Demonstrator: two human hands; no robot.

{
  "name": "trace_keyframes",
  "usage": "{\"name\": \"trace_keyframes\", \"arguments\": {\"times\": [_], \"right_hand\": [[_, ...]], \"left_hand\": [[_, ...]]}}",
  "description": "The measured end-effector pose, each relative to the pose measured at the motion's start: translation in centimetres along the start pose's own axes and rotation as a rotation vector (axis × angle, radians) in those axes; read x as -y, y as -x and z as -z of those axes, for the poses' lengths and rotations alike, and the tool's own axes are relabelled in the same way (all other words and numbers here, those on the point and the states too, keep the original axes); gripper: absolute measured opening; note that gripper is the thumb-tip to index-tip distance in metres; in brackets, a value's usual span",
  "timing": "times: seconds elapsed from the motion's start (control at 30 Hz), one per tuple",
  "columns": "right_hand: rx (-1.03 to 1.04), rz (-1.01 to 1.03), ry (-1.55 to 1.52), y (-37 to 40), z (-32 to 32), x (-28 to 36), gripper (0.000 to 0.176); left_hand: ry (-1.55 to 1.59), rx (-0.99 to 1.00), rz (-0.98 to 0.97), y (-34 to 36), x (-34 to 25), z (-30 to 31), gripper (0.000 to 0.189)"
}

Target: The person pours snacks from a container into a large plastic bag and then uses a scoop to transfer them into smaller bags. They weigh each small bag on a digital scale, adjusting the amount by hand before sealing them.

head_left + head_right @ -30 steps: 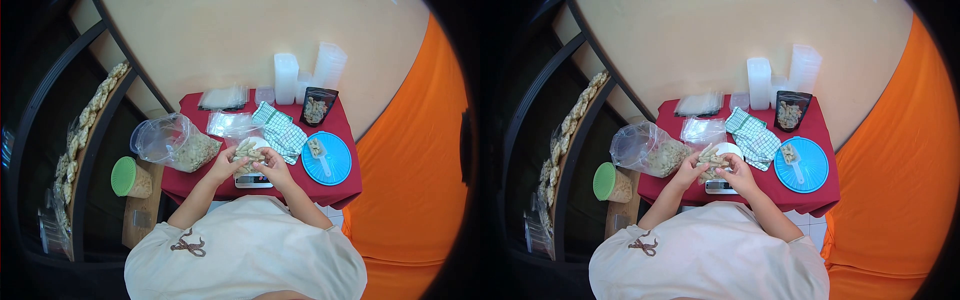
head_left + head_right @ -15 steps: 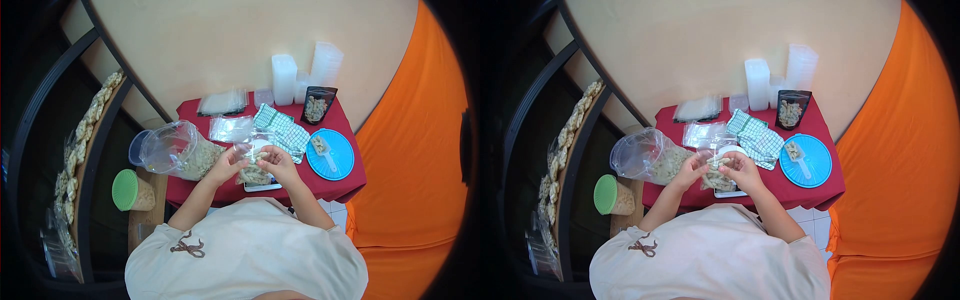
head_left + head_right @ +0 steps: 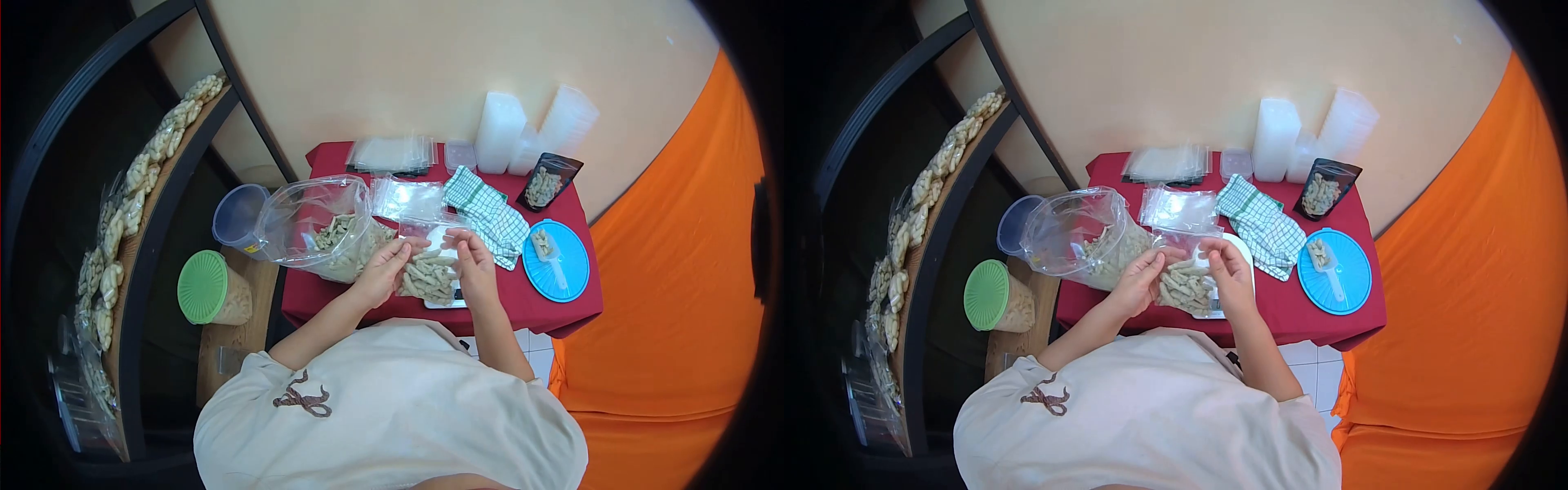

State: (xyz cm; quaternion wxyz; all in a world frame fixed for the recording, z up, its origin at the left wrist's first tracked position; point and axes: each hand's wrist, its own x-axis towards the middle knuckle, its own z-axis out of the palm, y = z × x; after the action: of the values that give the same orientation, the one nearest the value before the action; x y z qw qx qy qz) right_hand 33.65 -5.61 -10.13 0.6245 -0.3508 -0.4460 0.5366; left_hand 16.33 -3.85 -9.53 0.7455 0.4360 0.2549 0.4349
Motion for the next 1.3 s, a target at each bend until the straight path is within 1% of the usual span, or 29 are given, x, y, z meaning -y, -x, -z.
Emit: {"name": "trace_keyframes", "arguments": {"times": [0.07,0.13,0.2,0.23,0.27,0.33,0.37,0.4,0.43,0.47,0.5,0.53,0.57,0.6,0.63,0.67,0.73,0.77,0.8,0.87,0.9,1.0,1.03,1.1,1.13,1.2,1.23,1.27,1.3], "right_hand": [[-0.069,-0.053,-0.01,-0.1,0.3,0.5,0.023],[-0.107,-0.027,-0.03,0.1,-0.1,1.1,0.021],[-0.171,-0.071,-0.097,0.3,-0.5,1.4,0.02],[-0.156,-0.041,-0.169,0.5,-0.8,1.3,0.019],[-0.165,-0.04,-0.165,0.7,-1.0,1.1,0.019],[-0.103,-0.03,-0.091,1.2,-1.4,0.6,0.019],[-0.086,-0.019,-0.076,1.4,-1.6,0.2,0.018],[-0.095,-0.019,-0.072,1.7,-1.9,-0.2,0.018],[-0.094,0.058,0.011,2.0,-2.2,-0.6,0.017],[-0.093,0.135,0.096,2.3,-2.5,-0.8,0.017],[-0.129,0.191,0.202,2.7,-3.0,-0.8,0.021],[-0.138,0.192,0.208,3.0,-3.5,-0.8,0.021],[-0.196,0.245,0.255,3.2,-3.9,-0.8,0.021],[-0.252,0.297,0.303,3.4,-4.3,-0.8,0.022],[-0.271,0.271,0.28,3.8,-4.5,-1.1,0.023],[-0.272,0.273,0.287,4.0,-4.7,-1.3,0.023],[-0.232,0.389,0.441,4.4,-5.1,-1.7,0.023],[-0.204,0.431,0.462,4.5,-5.2,-2.1,0.024],[-0.203,0.432,0.467,4.8,-5.4,-2.3,0.024],[-0.194,0.313,0.31,5.3,-5.5,-2.4,0.025],[-0.191,0.314,0.313,5.5,-5.3,-2.4,0.025],[0.039,0.157,0.205,5.7,-4.7,-2.0,0.034],[0.044,0.157,0.209,5.8,-4.6,-1.8,0.034],[0.212,0.088,0.24,5.8,-4.2,-1.5,0.046],[0.217,0.085,0.246,5.8,-3.9,-1.2,0.046],[0.311,0.184,0.441,5.9,-3.3,-0.5,0.058],[0.308,0.316,0.69,5.4,-2.5,0.3,0.061],[0.202,0.327,0.766,5.1,-0.9,0.3,0.059],[0.044,0.387,0.984,4.5,1.0,0.9,0.056]], "left_hand": [[0.041,0.03,0.038,0.2,0.3,0.3,0.031],[-0.014,0.066,0.064,0.2,0.6,0.7,0.031],[-0.043,0.068,0.115,0.5,0.1,1.0,0.03],[-0.072,0.059,0.16,0.7,-0.2,1.0,0.03],[-0.069,0.067,0.165,0.7,-0.4,1.1,0.03],[-0.164,0.103,0.047,0.9,-0.6,1.3,0.036],[-0.159,0.11,0.052,0.9,-0.2,1.6,0.036],[-0.19,0.112,-0.069,0.8,0.3,1.8,0.046],[-0.22,0.115,-0.189,0.8,0.8,1.9,0.059],[-0.215,0.125,-0.184,0.9,1.2,1.9,0.059],[-0.255,0.038,-0.259,1.0,1.3,1.5,0.073],[-0.293,-0.05,-0.335,1.1,1.5,1.3,0.088],[-0.287,-0.043,-0.332,1.2,1.8,1.1,0.088],[-0.367,-0.091,-0.378,1.2,2.1,0.9,0.096],[-0.447,-0.14,-0.427,1.2,2.3,0.7,0.105],[-0.441,-0.137,-0.428,1.2,2.5,0.5,0.105],[-0.408,-0.125,-0.469,1.2,2.6,0.2,0.11],[-0.402,-0.124,-0.47,1.2,2.7,0.2,0.11],[-0.466,-0.132,-0.483,1.2,2.8,0.5,0.11],[-0.527,-0.141,-0.499,1.2,3.0,0.8,0.111],[-0.5,-0.133,-0.488,1.2,3.1,0.9,0.111],[-0.489,-0.124,-0.468,1.2,3.7,1.4,0.111],[-0.504,-0.119,-0.455,1.1,4.0,1.5,0.11],[-0.482,-0.106,-0.438,0.9,4.3,1.8,0.11],[-0.464,-0.089,-0.417,0.9,4.4,1.8,0.11],[-0.472,-0.071,-0.427,0.9,4.5,2.1,0.109],[-0.488,-0.047,-0.434,1.0,4.4,2.3,0.109],[-0.508,-0.022,-0.442,0.9,4.4,2.5,0.108],[-0.527,-0.034,-0.484,0.7,4.8,2.8,0.109]]}}
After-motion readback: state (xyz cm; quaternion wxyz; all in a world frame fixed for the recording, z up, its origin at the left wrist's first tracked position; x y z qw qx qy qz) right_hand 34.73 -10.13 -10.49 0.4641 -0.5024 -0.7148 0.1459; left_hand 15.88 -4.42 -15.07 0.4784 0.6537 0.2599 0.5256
